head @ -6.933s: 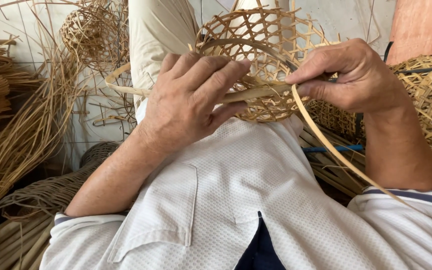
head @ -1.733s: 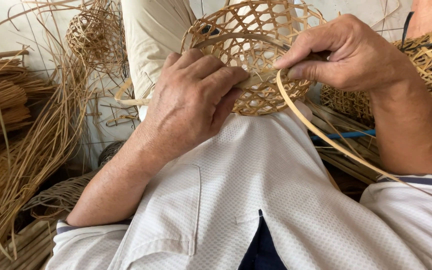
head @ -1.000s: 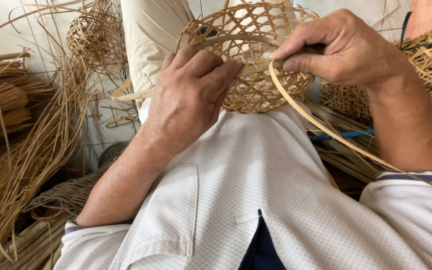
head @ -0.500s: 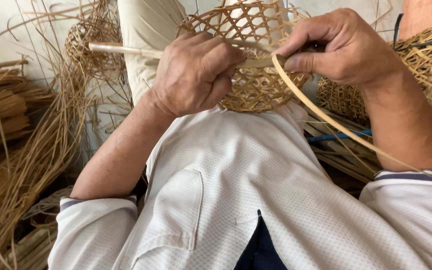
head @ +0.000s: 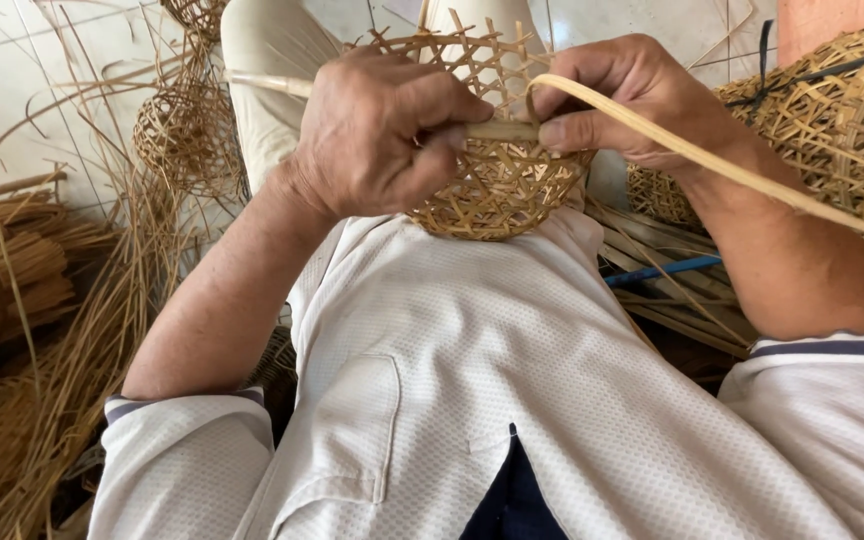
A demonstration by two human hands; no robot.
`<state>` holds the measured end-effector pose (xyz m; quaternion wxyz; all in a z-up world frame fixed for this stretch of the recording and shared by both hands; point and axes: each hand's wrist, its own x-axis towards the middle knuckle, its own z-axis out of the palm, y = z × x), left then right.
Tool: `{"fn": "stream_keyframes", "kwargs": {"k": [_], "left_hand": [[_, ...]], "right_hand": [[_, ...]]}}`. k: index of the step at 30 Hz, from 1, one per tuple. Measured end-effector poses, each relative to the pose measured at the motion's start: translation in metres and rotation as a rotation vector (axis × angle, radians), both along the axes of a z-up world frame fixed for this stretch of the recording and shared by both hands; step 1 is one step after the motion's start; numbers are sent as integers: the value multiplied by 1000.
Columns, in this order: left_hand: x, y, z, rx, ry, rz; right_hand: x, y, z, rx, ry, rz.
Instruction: The person weaves a basket by hand, interlacing flexible strips into a hexagonal pattern.
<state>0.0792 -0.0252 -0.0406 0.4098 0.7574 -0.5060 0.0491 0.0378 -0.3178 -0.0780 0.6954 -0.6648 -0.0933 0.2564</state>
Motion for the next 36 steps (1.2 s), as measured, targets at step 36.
{"fn": "stream_keyframes", "kwargs": {"k": [36], "left_hand": [[11,-25,0,119,193,116]], "right_hand": [[18,7,-4,134,-16,10]]}}
